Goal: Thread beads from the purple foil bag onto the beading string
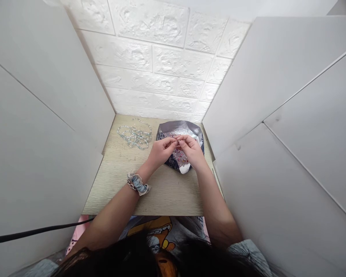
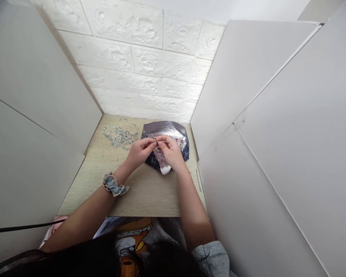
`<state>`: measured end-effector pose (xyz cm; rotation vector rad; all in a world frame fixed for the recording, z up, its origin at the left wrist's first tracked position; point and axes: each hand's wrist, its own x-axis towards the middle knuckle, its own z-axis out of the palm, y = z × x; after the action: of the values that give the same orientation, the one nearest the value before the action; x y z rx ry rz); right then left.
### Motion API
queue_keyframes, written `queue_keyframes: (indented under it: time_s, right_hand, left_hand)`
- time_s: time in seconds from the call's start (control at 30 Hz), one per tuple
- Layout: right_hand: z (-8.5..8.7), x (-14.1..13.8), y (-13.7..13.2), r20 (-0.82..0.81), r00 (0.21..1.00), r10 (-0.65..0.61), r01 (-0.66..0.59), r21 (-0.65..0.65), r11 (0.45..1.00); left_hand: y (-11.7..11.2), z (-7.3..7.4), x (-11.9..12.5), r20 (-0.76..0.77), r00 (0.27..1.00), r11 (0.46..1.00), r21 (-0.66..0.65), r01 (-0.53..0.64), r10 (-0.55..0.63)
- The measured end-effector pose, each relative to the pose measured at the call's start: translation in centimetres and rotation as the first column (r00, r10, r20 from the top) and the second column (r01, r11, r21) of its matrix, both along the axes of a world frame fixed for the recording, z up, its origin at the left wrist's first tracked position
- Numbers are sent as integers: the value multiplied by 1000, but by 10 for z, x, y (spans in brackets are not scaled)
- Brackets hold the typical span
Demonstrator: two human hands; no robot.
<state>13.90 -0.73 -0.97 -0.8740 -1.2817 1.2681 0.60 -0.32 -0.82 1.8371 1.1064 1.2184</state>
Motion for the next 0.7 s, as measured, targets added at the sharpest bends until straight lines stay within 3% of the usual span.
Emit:
queue_keyframes:
  time_s: [0.4, 0.7]
  right_hand:
    - [5, -3, -3, -114, 993, -14, 3, -95, 995]
    - [9, -5, -5, -199, 979, -39, 5, -171, 985]
  left_hand:
    - [-1, 1, 0, 39, 999, 998, -64, -2, 4]
    - [-1, 6, -1, 140, 989, 985, -159, 70, -48]
